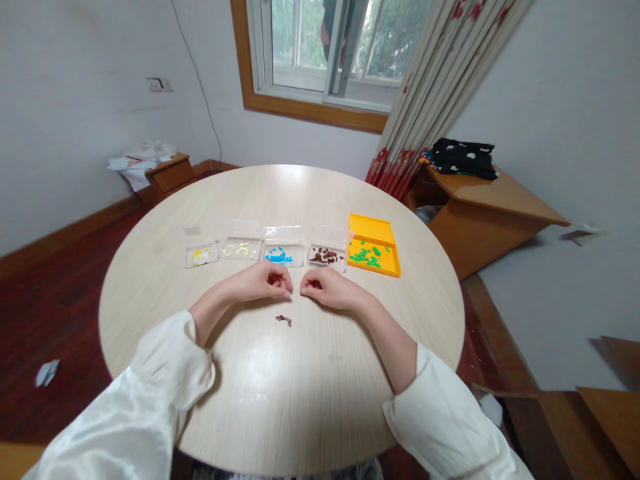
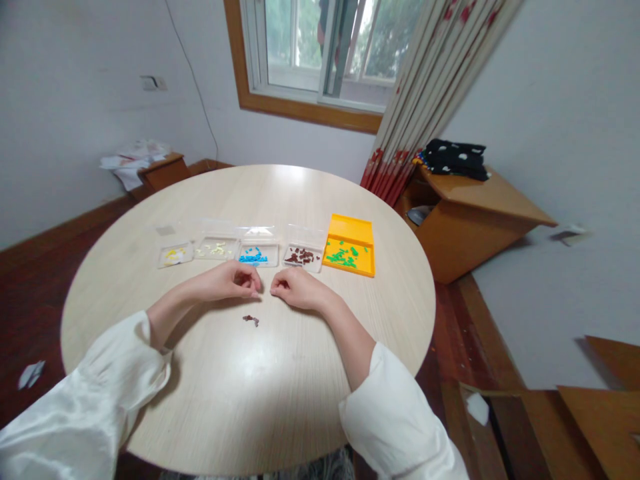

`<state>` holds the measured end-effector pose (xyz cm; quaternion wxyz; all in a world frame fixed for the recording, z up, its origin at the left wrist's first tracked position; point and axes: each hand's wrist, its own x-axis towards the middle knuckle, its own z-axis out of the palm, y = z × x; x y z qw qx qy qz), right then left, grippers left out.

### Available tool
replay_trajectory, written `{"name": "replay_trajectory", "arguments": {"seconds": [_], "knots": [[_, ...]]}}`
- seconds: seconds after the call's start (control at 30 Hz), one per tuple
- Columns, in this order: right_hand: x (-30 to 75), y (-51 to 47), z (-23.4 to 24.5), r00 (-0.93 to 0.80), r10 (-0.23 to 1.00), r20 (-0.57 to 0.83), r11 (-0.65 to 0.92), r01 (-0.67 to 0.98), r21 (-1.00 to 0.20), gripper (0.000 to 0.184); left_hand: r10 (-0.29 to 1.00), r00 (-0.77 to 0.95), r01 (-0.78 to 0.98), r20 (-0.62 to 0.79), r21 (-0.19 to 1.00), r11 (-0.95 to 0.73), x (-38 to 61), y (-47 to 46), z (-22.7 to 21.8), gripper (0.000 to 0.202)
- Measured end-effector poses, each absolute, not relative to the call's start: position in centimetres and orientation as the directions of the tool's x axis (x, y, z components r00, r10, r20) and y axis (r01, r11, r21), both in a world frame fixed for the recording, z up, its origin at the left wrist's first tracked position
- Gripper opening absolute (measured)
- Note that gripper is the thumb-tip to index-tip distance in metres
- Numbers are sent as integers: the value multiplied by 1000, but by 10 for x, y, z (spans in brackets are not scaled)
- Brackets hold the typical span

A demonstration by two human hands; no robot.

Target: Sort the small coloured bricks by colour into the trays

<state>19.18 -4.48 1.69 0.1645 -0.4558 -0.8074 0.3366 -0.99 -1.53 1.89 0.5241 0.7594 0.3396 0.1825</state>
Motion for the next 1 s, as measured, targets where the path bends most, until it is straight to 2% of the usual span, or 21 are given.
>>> {"name": "replay_trajectory", "arguments": {"seconds": [0.2,0.3,0.43,0.67,1.0], "knots": [[193,-38,6,-448,890,80,375,621,-688,13,477,876,311,-70,839,-447,-16,-12,18,19],[193,-36,3,-429,897,110,372,596,-712,12,414,909,279,-53,815,-508,-17,-11,17,19],[194,-35,2,-422,898,124,372,580,-725,13,416,906,311,-80,791,-526,-17,-11,14,14],[193,-35,2,-420,900,112,365,589,-721,15,446,893,295,-57,822,-487,-16,-13,14,6],[193,-35,2,-390,911,138,357,571,-739,14,447,882,369,-147,806,-463,-16,-11,13,10]]}}
